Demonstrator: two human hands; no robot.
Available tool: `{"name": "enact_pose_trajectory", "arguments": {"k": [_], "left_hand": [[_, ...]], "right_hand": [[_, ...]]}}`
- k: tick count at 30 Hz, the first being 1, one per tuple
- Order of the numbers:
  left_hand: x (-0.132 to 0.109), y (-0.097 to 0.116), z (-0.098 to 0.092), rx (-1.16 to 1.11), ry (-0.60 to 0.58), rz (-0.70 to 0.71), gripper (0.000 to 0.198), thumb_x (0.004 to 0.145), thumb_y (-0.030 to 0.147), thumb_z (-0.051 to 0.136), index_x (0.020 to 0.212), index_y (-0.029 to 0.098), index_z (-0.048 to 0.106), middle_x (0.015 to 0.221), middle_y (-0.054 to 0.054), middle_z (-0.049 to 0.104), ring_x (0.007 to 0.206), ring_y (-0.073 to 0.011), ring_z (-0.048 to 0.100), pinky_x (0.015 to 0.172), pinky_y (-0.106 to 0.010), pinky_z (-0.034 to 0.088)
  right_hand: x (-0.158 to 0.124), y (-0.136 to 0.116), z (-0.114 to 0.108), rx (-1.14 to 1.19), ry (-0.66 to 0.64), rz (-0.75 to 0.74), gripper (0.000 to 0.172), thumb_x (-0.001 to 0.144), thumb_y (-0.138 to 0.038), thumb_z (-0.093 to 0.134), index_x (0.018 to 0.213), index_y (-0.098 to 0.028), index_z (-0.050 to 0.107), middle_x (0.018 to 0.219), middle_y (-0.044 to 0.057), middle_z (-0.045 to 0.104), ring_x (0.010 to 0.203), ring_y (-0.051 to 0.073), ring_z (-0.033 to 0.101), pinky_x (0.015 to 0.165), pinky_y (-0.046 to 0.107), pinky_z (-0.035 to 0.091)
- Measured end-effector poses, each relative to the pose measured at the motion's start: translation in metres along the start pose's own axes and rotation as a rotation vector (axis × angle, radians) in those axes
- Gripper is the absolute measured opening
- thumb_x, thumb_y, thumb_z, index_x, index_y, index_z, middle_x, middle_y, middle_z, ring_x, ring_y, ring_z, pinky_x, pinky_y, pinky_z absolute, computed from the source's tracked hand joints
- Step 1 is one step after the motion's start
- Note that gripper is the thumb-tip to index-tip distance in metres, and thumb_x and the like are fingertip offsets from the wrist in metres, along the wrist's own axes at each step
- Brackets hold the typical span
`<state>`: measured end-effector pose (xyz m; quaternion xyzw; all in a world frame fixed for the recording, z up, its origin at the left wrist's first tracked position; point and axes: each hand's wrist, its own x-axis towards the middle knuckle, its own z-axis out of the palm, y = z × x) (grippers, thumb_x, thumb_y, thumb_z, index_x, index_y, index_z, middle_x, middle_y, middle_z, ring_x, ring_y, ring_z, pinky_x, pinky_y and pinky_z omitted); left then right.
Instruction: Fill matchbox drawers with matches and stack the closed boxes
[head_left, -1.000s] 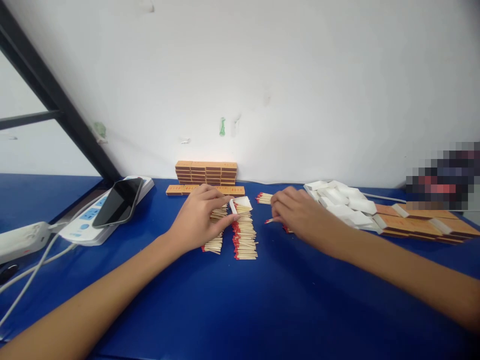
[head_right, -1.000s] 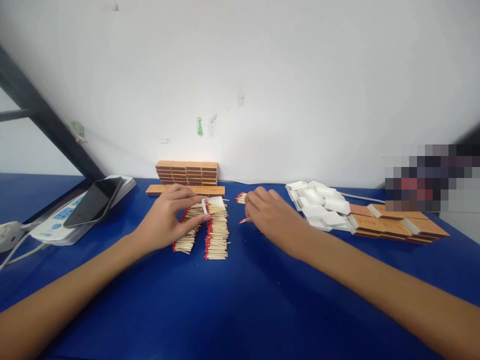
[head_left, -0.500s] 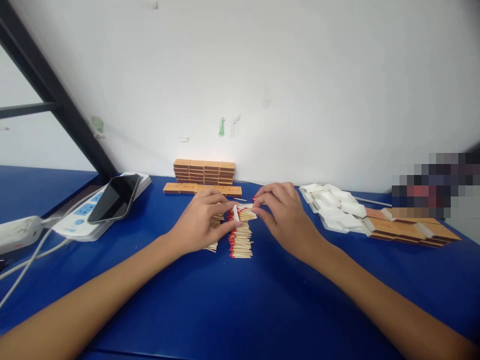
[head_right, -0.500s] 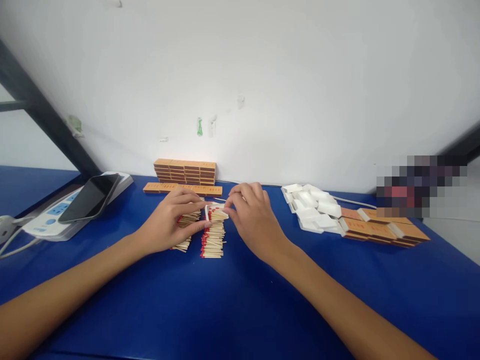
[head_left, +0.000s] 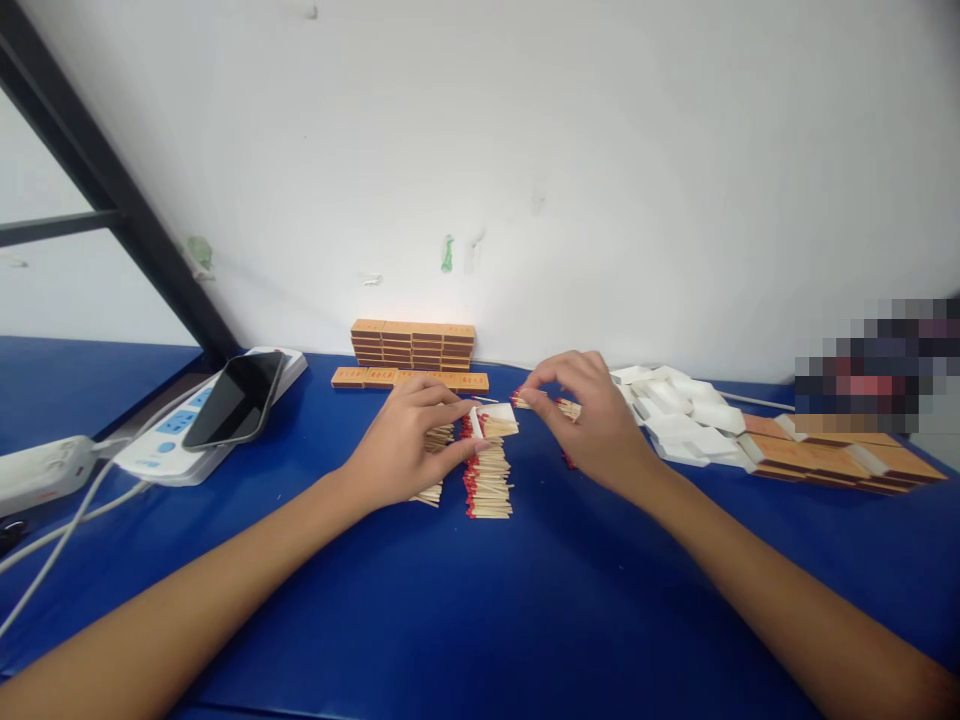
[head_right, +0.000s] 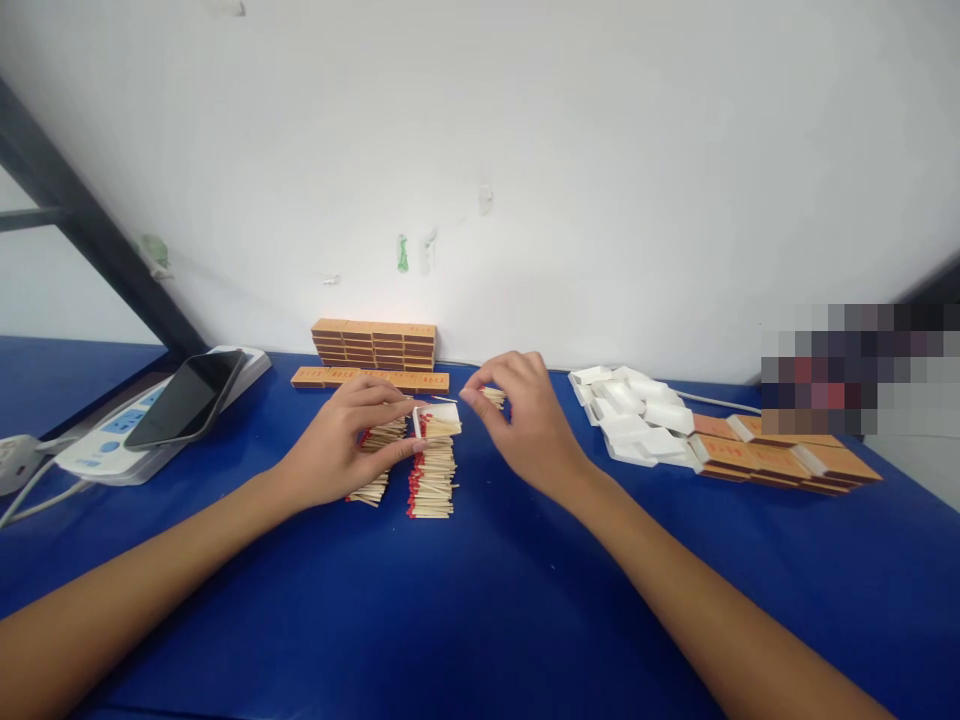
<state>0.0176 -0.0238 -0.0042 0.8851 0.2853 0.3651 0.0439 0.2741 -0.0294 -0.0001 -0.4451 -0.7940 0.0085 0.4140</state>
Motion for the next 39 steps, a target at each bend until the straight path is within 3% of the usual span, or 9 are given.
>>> {"name": "enact_pose_trajectory", "arguments": {"k": [2, 8, 18, 26, 39], "left_hand": [[0.000, -0.001, -0.001, 0.021, 0.032, -0.027, 0.033, 0.097, 0.046, 0.073, 0.114, 0.019, 0.078, 0.098, -0.009, 0.076, 0.098, -0.0256, 0.065, 0.091, -0.046, 0.052], [0.000, -0.006, -0.002, 0.051, 0.105, -0.049, 0.032, 0.096, 0.046, 0.074, 0.110, 0.018, 0.079, 0.096, -0.009, 0.076, 0.095, -0.0257, 0.063, 0.087, -0.044, 0.054], [-0.001, -0.007, -0.002, 0.075, 0.090, -0.026, 0.033, 0.096, 0.046, 0.074, 0.111, 0.017, 0.078, 0.095, -0.009, 0.075, 0.096, -0.0255, 0.062, 0.087, -0.043, 0.053], [-0.001, -0.010, 0.000, 0.094, 0.033, -0.042, 0.032, 0.097, 0.042, 0.074, 0.116, 0.017, 0.077, 0.097, -0.009, 0.075, 0.097, -0.0256, 0.062, 0.090, -0.045, 0.052], [-0.003, -0.012, 0.002, 0.100, 0.023, -0.021, 0.035, 0.097, 0.042, 0.073, 0.120, 0.015, 0.076, 0.101, -0.009, 0.075, 0.101, -0.0263, 0.063, 0.092, -0.047, 0.052]], "right_hand": [[0.000, 0.018, 0.000, -0.080, 0.007, 0.014, 0.016, 0.102, -0.032, 0.058, 0.094, -0.024, 0.069, 0.099, 0.010, 0.068, 0.102, 0.030, 0.055, 0.094, 0.049, 0.046], [-0.013, 0.055, 0.011, -0.278, -0.197, -0.008, 0.013, 0.098, -0.029, 0.062, 0.095, -0.023, 0.073, 0.105, 0.011, 0.066, 0.104, 0.032, 0.052, 0.093, 0.052, 0.045], [-0.017, 0.052, 0.010, -0.278, -0.329, -0.009, 0.011, 0.099, -0.023, 0.059, 0.089, -0.022, 0.063, 0.105, 0.011, 0.066, 0.102, 0.031, 0.051, 0.091, 0.048, 0.045], [-0.022, 0.048, 0.000, -0.250, -0.331, -0.018, 0.012, 0.101, -0.025, 0.057, 0.090, -0.023, 0.063, 0.105, 0.010, 0.065, 0.102, 0.030, 0.051, 0.090, 0.047, 0.046], [-0.024, 0.051, 0.004, -0.232, -0.349, -0.037, 0.014, 0.102, -0.026, 0.056, 0.092, -0.023, 0.065, 0.105, 0.010, 0.065, 0.101, 0.029, 0.052, 0.092, 0.047, 0.047]]}}
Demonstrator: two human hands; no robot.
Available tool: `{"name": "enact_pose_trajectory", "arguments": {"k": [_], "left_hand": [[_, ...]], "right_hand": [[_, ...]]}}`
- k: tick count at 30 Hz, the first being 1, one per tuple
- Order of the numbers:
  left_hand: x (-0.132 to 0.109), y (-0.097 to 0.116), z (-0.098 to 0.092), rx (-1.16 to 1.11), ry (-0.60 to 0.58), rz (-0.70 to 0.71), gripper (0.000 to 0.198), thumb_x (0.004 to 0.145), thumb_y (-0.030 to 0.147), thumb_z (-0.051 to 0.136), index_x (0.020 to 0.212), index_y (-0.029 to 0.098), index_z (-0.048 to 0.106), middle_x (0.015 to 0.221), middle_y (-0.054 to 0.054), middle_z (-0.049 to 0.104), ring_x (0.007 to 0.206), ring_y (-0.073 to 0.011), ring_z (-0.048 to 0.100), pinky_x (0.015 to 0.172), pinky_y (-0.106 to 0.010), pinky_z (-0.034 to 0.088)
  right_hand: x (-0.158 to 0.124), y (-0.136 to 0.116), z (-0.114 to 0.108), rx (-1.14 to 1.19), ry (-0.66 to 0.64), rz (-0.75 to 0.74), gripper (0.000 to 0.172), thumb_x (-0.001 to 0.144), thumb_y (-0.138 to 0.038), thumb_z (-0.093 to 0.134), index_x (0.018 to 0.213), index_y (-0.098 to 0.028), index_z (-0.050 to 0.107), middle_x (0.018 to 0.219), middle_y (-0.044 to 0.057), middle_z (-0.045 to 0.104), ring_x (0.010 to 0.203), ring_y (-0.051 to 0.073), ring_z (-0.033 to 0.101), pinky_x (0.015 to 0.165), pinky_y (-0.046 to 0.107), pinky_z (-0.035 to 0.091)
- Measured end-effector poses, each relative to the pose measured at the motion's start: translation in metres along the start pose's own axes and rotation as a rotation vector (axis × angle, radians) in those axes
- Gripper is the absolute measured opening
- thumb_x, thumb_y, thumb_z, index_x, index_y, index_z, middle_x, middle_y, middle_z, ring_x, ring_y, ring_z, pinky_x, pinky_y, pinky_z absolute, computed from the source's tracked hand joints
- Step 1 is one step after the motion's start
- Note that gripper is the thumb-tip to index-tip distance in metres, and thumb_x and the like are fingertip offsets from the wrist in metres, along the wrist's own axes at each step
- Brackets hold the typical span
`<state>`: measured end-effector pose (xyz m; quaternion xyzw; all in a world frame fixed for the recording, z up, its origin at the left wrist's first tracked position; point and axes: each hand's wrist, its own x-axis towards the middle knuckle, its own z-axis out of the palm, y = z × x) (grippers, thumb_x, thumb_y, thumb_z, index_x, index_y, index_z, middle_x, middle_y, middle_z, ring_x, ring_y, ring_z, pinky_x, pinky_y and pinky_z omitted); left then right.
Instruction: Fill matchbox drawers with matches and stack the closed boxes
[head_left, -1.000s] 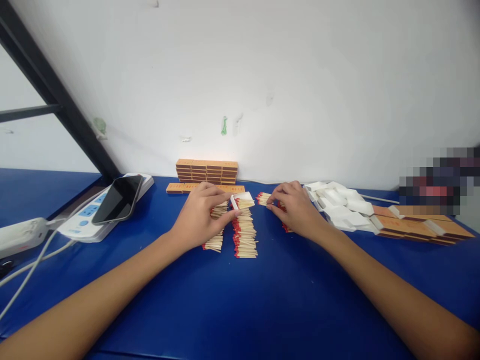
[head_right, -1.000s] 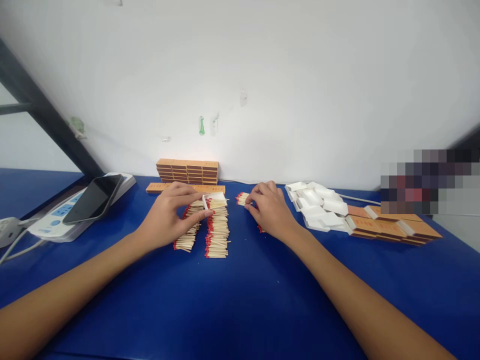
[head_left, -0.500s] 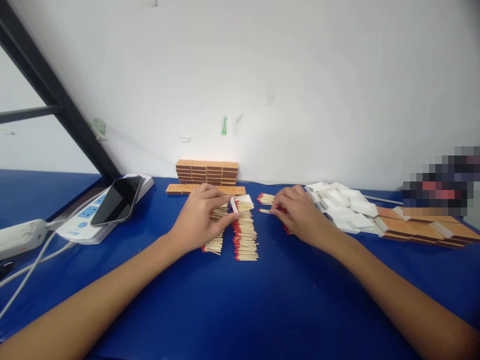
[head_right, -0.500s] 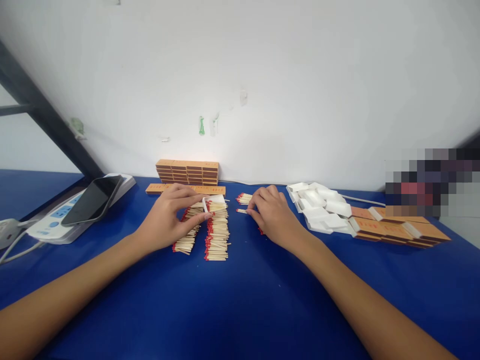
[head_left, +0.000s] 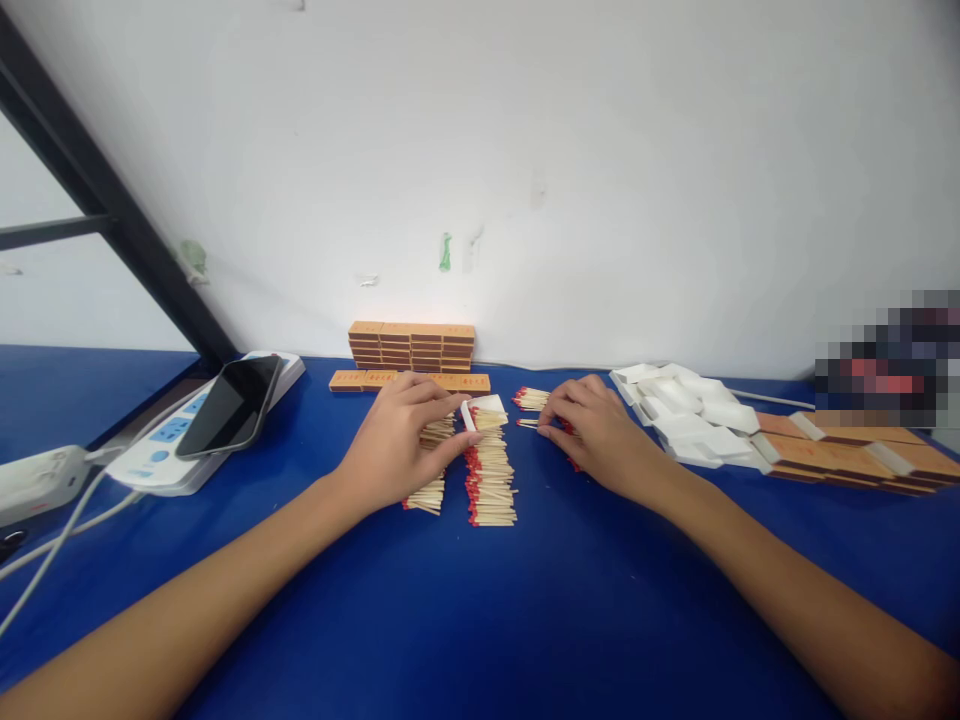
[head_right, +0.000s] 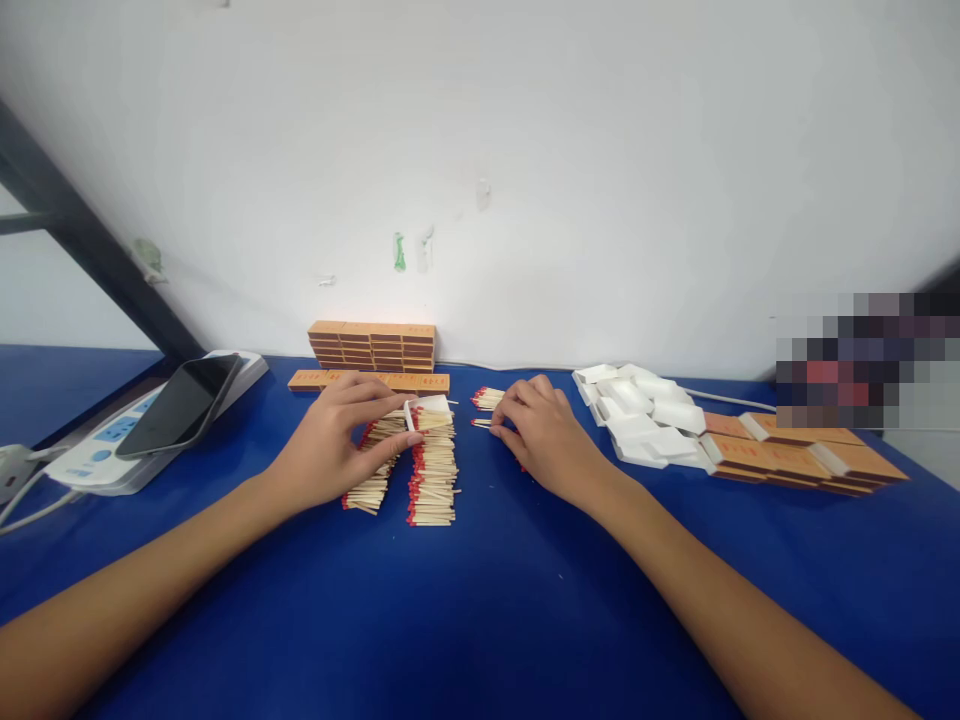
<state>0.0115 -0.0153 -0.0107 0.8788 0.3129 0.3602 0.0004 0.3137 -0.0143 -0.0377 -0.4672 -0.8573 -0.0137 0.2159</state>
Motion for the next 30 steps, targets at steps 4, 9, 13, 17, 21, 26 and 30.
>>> {"name": "enact_pose_trajectory", "arguments": {"k": [4, 9, 13, 17, 21, 26, 30], "left_hand": [[0.000, 0.000, 0.000, -0.002, -0.006, -0.006, 0.035, 0.097, 0.042, 0.074, 0.121, 0.016, 0.076, 0.103, -0.009, 0.076, 0.103, -0.0265, 0.063, 0.093, -0.047, 0.052], [0.001, 0.000, 0.000, 0.001, -0.007, 0.000, 0.036, 0.097, 0.043, 0.073, 0.121, 0.015, 0.076, 0.101, -0.009, 0.075, 0.101, -0.0261, 0.063, 0.093, -0.047, 0.052], [0.001, 0.000, 0.000, 0.009, -0.011, -0.005, 0.036, 0.097, 0.043, 0.074, 0.120, 0.015, 0.076, 0.101, -0.009, 0.076, 0.101, -0.0262, 0.063, 0.093, -0.046, 0.052], [-0.001, 0.001, 0.001, -0.003, -0.026, -0.018, 0.038, 0.096, 0.044, 0.075, 0.121, 0.016, 0.076, 0.101, -0.009, 0.076, 0.102, -0.0269, 0.063, 0.094, -0.047, 0.051], [-0.001, 0.009, 0.002, -0.072, -0.034, 0.009, 0.036, 0.096, 0.044, 0.075, 0.121, 0.019, 0.076, 0.102, -0.008, 0.076, 0.103, -0.0264, 0.063, 0.093, -0.046, 0.051], [-0.001, 0.016, 0.004, -0.103, -0.056, 0.046, 0.033, 0.096, 0.041, 0.075, 0.121, 0.020, 0.076, 0.105, -0.008, 0.076, 0.105, -0.0261, 0.063, 0.093, -0.045, 0.051], [-0.001, 0.013, 0.004, -0.105, -0.040, 0.023, 0.032, 0.096, 0.043, 0.075, 0.118, 0.019, 0.077, 0.103, -0.007, 0.076, 0.104, -0.0261, 0.063, 0.093, -0.046, 0.051]], "right_hand": [[0.000, 0.001, 0.002, -0.009, 0.025, 0.006, 0.010, 0.101, -0.028, 0.058, 0.095, -0.024, 0.065, 0.105, 0.010, 0.066, 0.101, 0.029, 0.052, 0.092, 0.047, 0.047], [0.000, 0.003, 0.003, -0.014, 0.005, -0.009, 0.016, 0.102, -0.026, 0.054, 0.090, -0.024, 0.063, 0.104, 0.010, 0.065, 0.100, 0.029, 0.052, 0.089, 0.046, 0.046], [0.000, 0.002, 0.000, -0.027, -0.001, -0.019, 0.017, 0.103, -0.023, 0.051, 0.089, -0.023, 0.061, 0.102, 0.010, 0.064, 0.099, 0.030, 0.051, 0.087, 0.046, 0.045], [0.003, -0.016, -0.009, 0.030, 0.170, -0.036, 0.016, 0.105, -0.025, 0.050, 0.092, -0.024, 0.059, 0.104, 0.009, 0.066, 0.100, 0.029, 0.052, 0.089, 0.046, 0.046], [0.005, -0.046, -0.013, 0.080, 0.321, -0.076, 0.011, 0.106, -0.027, 0.055, 0.099, -0.024, 0.062, 0.112, 0.010, 0.068, 0.109, 0.029, 0.055, 0.096, 0.049, 0.046], [0.004, -0.065, -0.013, 0.058, 0.312, -0.107, 0.011, 0.105, -0.025, 0.058, 0.098, -0.023, 0.065, 0.115, 0.010, 0.068, 0.110, 0.030, 0.056, 0.095, 0.050, 0.047], [0.006, -0.052, -0.016, 0.100, 0.378, -0.108, 0.011, 0.105, -0.026, 0.058, 0.102, -0.023, 0.068, 0.108, 0.008, 0.068, 0.107, 0.028, 0.055, 0.096, 0.048, 0.047]]}}
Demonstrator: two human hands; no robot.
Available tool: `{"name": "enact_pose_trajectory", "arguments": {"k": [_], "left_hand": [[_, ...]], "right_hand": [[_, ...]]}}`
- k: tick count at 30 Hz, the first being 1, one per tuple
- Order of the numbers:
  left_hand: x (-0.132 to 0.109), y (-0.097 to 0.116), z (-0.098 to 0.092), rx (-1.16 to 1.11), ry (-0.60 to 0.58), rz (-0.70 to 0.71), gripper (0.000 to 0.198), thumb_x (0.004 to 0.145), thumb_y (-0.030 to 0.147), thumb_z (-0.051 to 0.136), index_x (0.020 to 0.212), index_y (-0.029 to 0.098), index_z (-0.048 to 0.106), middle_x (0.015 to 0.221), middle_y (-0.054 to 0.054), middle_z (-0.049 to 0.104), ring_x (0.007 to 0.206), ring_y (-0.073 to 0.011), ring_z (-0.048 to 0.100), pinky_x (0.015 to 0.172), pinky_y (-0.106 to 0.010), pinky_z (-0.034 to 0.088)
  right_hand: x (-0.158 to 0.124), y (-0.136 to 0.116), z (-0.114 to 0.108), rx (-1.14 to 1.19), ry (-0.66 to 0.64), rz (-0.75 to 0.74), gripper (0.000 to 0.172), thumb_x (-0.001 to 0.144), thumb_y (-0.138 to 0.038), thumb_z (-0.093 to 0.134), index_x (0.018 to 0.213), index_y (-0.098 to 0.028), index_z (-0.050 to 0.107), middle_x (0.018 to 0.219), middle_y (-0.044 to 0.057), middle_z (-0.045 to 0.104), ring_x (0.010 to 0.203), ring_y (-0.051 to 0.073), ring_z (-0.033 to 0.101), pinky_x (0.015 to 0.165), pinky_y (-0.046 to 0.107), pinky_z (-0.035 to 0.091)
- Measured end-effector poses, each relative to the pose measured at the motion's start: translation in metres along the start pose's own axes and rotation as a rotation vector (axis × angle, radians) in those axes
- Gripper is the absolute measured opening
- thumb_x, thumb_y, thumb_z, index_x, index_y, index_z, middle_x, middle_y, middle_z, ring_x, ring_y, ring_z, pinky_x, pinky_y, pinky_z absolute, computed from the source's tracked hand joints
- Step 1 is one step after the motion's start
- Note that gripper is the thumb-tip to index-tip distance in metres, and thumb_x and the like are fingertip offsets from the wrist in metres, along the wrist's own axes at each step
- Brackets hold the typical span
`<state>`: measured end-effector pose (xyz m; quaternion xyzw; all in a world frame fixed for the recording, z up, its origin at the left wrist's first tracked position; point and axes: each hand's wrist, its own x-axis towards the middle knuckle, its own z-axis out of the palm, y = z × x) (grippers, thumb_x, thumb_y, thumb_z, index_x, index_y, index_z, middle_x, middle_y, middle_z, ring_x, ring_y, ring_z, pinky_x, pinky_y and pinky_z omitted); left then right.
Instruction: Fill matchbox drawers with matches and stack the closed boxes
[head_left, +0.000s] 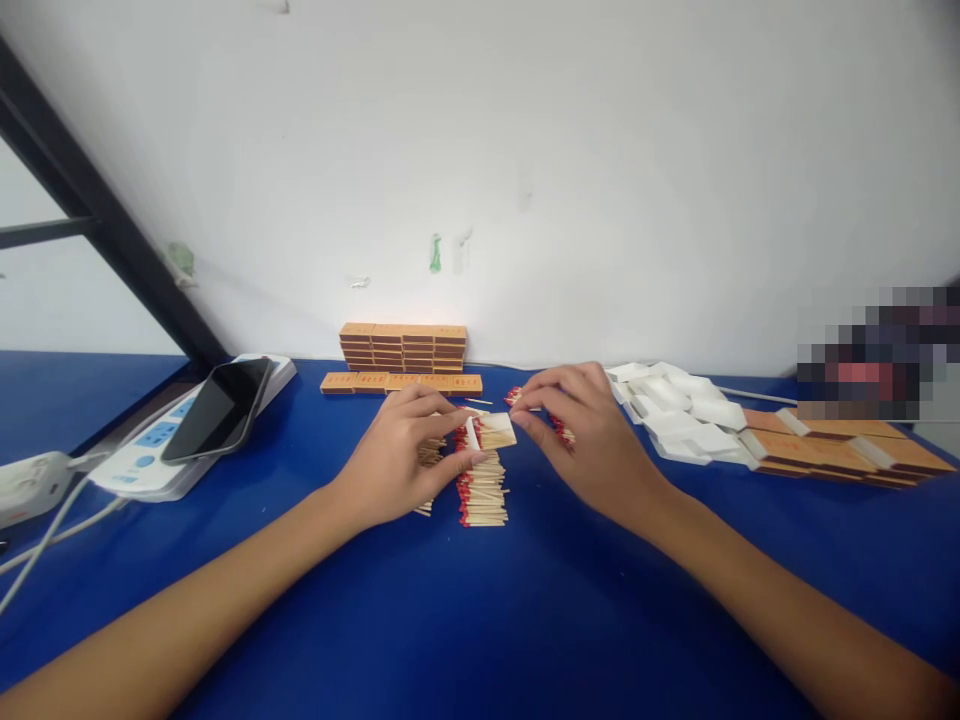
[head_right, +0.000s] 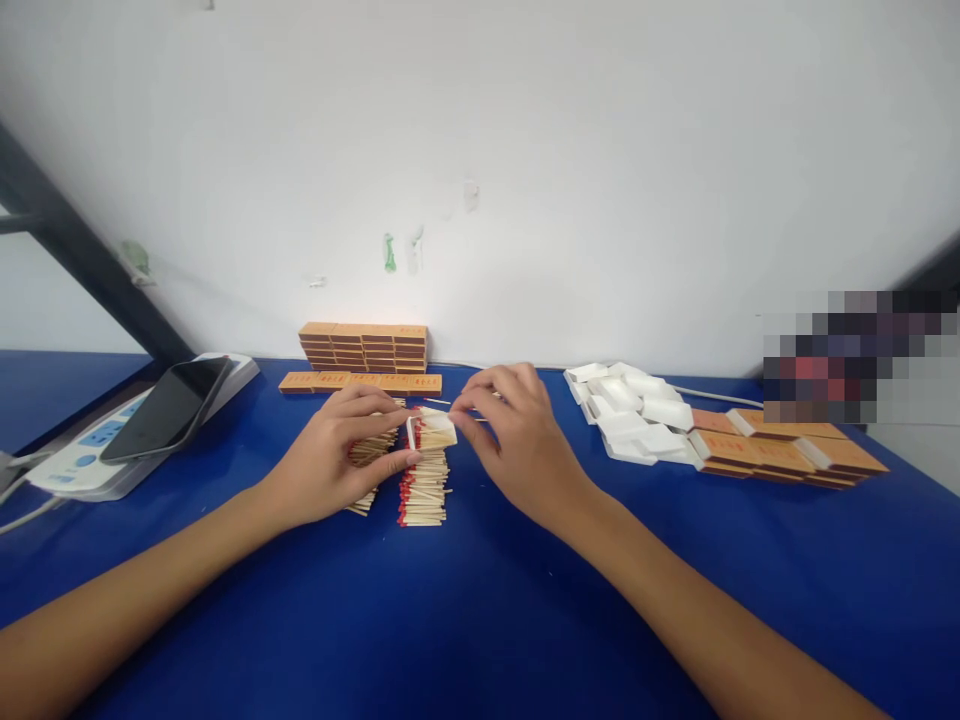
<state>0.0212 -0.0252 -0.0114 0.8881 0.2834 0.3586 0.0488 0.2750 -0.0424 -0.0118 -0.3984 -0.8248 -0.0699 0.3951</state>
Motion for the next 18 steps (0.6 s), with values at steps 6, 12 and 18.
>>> {"name": "enact_pose_trajectory", "arguments": {"k": [6, 12, 18], "left_hand": [[-0.001, -0.009, -0.002, 0.042, 0.055, -0.042, 0.033, 0.095, 0.043, 0.076, 0.115, 0.017, 0.077, 0.100, -0.008, 0.076, 0.100, -0.0255, 0.063, 0.092, -0.046, 0.052], [0.001, -0.011, -0.004, 0.054, 0.067, -0.032, 0.032, 0.096, 0.043, 0.075, 0.115, 0.017, 0.077, 0.100, -0.009, 0.076, 0.100, -0.0259, 0.063, 0.091, -0.047, 0.052], [0.002, -0.009, -0.004, 0.057, 0.058, -0.039, 0.031, 0.095, 0.042, 0.075, 0.116, 0.018, 0.077, 0.101, -0.009, 0.076, 0.100, -0.0270, 0.063, 0.092, -0.048, 0.052]], "right_hand": [[-0.008, 0.046, 0.007, -0.140, -0.132, 0.080, 0.010, 0.100, -0.026, 0.062, 0.101, -0.023, 0.071, 0.104, 0.011, 0.067, 0.101, 0.030, 0.052, 0.091, 0.050, 0.047], [-0.012, 0.058, 0.013, -0.197, -0.265, 0.079, 0.012, 0.098, -0.026, 0.061, 0.101, -0.022, 0.073, 0.112, 0.014, 0.067, 0.108, 0.033, 0.053, 0.090, 0.052, 0.048], [-0.012, 0.057, 0.014, -0.199, -0.261, 0.083, 0.014, 0.099, -0.029, 0.061, 0.103, -0.023, 0.073, 0.111, 0.013, 0.066, 0.108, 0.033, 0.052, 0.090, 0.052, 0.049]]}}
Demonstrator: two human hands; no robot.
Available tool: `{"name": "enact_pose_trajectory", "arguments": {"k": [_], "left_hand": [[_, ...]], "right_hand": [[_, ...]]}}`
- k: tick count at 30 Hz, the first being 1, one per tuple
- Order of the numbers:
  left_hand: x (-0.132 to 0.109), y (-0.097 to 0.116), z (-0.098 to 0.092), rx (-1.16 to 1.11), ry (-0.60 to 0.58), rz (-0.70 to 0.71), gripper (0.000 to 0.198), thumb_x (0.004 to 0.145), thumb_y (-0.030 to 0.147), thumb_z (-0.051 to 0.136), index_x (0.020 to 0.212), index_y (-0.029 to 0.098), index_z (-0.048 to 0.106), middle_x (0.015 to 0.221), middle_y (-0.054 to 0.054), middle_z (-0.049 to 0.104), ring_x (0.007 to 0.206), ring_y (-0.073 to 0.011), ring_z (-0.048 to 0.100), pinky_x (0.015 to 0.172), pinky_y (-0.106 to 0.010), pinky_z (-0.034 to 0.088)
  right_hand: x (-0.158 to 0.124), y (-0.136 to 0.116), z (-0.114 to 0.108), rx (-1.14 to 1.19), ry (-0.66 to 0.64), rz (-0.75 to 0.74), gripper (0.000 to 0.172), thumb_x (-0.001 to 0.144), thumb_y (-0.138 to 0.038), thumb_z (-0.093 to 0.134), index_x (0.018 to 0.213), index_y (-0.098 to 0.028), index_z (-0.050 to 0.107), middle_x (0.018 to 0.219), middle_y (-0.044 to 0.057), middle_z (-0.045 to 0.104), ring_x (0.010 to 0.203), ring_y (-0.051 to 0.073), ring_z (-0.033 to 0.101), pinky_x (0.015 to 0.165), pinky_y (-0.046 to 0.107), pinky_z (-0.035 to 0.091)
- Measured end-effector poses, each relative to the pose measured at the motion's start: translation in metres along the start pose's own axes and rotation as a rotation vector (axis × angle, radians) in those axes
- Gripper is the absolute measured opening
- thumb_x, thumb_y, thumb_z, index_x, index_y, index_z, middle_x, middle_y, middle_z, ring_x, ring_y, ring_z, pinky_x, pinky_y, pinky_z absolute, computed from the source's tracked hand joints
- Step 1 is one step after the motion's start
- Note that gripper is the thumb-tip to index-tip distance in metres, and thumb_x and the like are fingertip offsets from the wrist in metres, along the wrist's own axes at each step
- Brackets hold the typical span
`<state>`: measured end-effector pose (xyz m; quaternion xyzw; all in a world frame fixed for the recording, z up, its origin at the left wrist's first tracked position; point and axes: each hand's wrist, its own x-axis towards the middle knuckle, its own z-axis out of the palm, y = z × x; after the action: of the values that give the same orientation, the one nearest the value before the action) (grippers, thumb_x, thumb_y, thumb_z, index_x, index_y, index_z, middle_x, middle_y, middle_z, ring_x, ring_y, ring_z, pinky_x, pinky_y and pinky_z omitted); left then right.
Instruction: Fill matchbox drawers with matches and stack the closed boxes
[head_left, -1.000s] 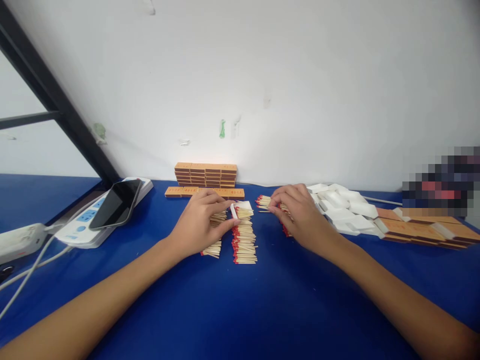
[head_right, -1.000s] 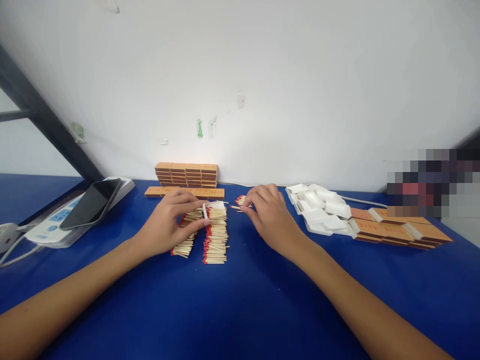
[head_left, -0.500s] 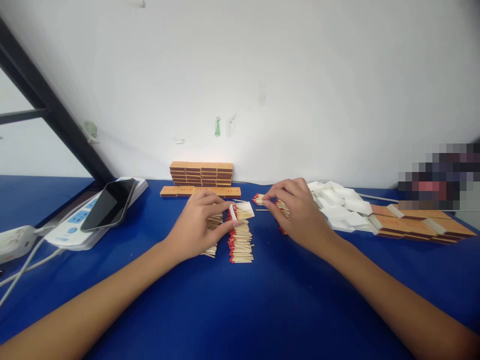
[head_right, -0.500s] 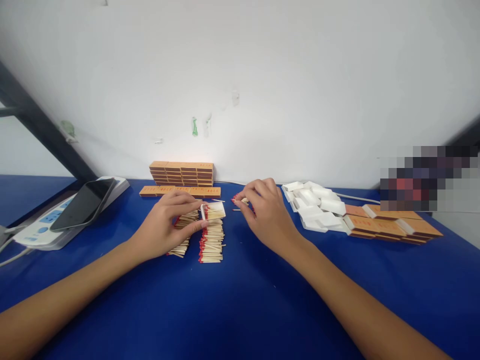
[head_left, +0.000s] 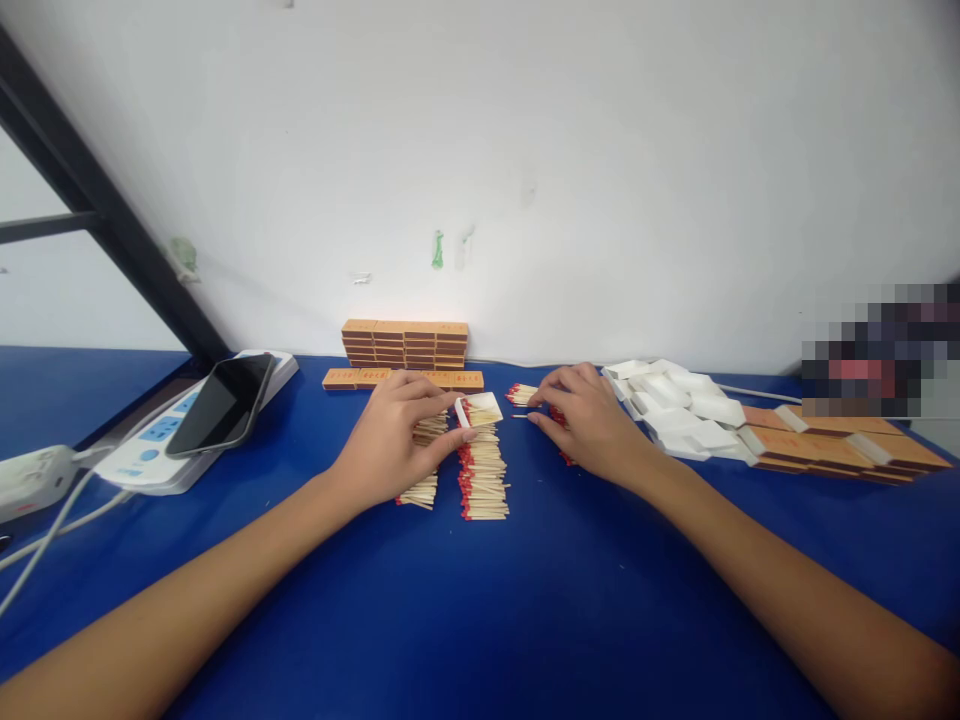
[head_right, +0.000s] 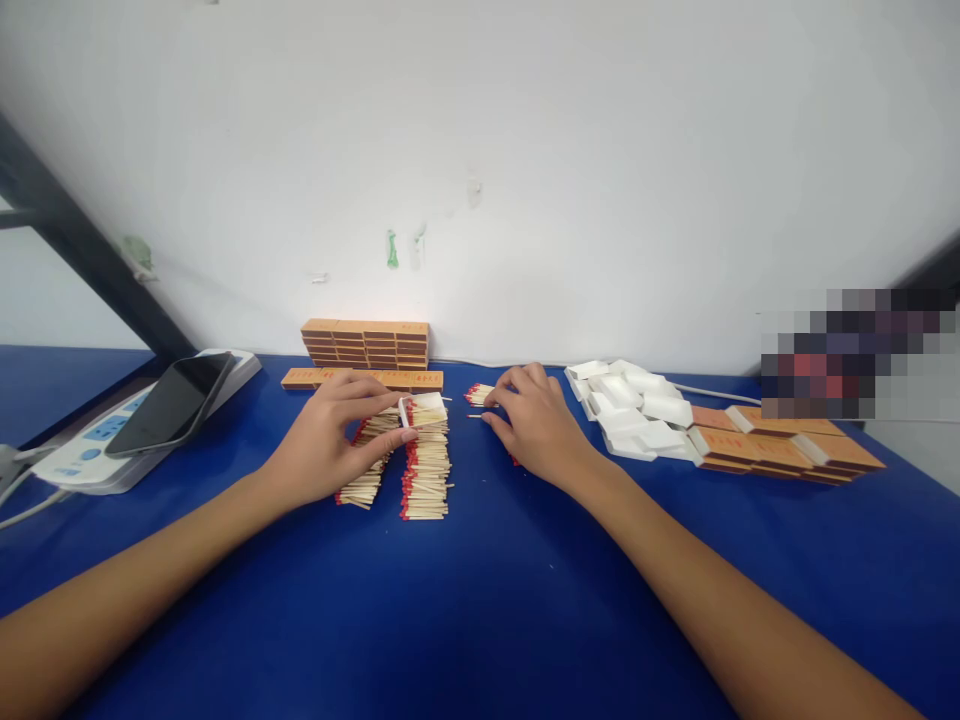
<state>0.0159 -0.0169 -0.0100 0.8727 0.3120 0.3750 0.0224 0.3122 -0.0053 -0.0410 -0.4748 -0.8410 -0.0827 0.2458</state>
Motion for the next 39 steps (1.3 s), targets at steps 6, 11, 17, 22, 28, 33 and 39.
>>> {"name": "enact_pose_trajectory", "arguments": {"k": [6, 11, 17, 22, 28, 33, 39], "left_hand": [[0.000, 0.000, 0.000, 0.018, -0.017, 0.001, 0.034, 0.096, 0.044, 0.074, 0.117, 0.017, 0.077, 0.102, -0.009, 0.076, 0.100, -0.0267, 0.063, 0.092, -0.048, 0.052], [-0.001, 0.000, 0.000, 0.012, -0.015, 0.002, 0.034, 0.096, 0.043, 0.074, 0.115, 0.015, 0.077, 0.102, -0.010, 0.076, 0.102, -0.0268, 0.063, 0.093, -0.047, 0.052], [-0.001, 0.002, 0.001, 0.009, -0.037, -0.018, 0.034, 0.095, 0.046, 0.075, 0.115, 0.019, 0.078, 0.101, -0.009, 0.076, 0.102, -0.0272, 0.063, 0.093, -0.048, 0.051], [-0.002, 0.006, 0.002, -0.035, -0.068, 0.002, 0.032, 0.096, 0.046, 0.074, 0.115, 0.021, 0.078, 0.102, -0.008, 0.076, 0.101, -0.0264, 0.064, 0.092, -0.047, 0.051], [-0.005, 0.009, 0.002, -0.059, -0.082, 0.038, 0.031, 0.097, 0.044, 0.073, 0.119, 0.023, 0.077, 0.107, -0.008, 0.075, 0.106, -0.0270, 0.063, 0.093, -0.047, 0.050], [-0.004, 0.006, 0.002, -0.033, -0.063, 0.011, 0.034, 0.096, 0.045, 0.074, 0.119, 0.021, 0.076, 0.104, -0.007, 0.075, 0.103, -0.0260, 0.063, 0.093, -0.046, 0.051], [-0.003, 0.000, 0.002, 0.028, -0.018, -0.020, 0.034, 0.095, 0.044, 0.075, 0.118, 0.019, 0.077, 0.103, -0.009, 0.075, 0.103, -0.0273, 0.063, 0.094, -0.049, 0.051]], "right_hand": [[0.000, -0.001, 0.002, 0.050, -0.022, 0.011, 0.009, 0.099, -0.028, 0.064, 0.097, -0.024, 0.072, 0.110, 0.011, 0.067, 0.108, 0.031, 0.054, 0.091, 0.050, 0.048], [0.000, 0.000, 0.004, 0.110, -0.085, 0.035, 0.009, 0.098, -0.024, 0.065, 0.089, -0.023, 0.067, 0.107, 0.010, 0.066, 0.105, 0.030, 0.054, 0.092, 0.049, 0.047], [0.004, -0.016, -0.011, 0.197, 0.059, 0.007, 0.012, 0.103, -0.026, 0.058, 0.093, -0.025, 0.064, 0.107, 0.009, 0.067, 0.104, 0.030, 0.054, 0.096, 0.050, 0.047], [0.008, -0.056, -0.028, 0.241, 0.192, -0.024, 0.012, 0.104, -0.026, 0.057, 0.096, -0.026, 0.066, 0.110, 0.009, 0.067, 0.110, 0.031, 0.055, 0.099, 0.052, 0.046], [0.008, -0.074, -0.028, 0.204, 0.160, -0.066, 0.013, 0.104, -0.026, 0.058, 0.097, -0.024, 0.069, 0.114, 0.010, 0.068, 0.111, 0.030, 0.055, 0.096, 0.049, 0.047], [0.010, -0.045, -0.023, 0.177, 0.223, 0.021, 0.017, 0.104, -0.028, 0.056, 0.099, -0.026, 0.072, 0.106, 0.009, 0.068, 0.108, 0.030, 0.055, 0.099, 0.051, 0.046], [0.004, -0.005, 0.001, 0.038, 0.056, 0.046, 0.017, 0.099, -0.029, 0.061, 0.101, -0.024, 0.076, 0.113, 0.012, 0.068, 0.110, 0.034, 0.053, 0.093, 0.054, 0.047]]}}
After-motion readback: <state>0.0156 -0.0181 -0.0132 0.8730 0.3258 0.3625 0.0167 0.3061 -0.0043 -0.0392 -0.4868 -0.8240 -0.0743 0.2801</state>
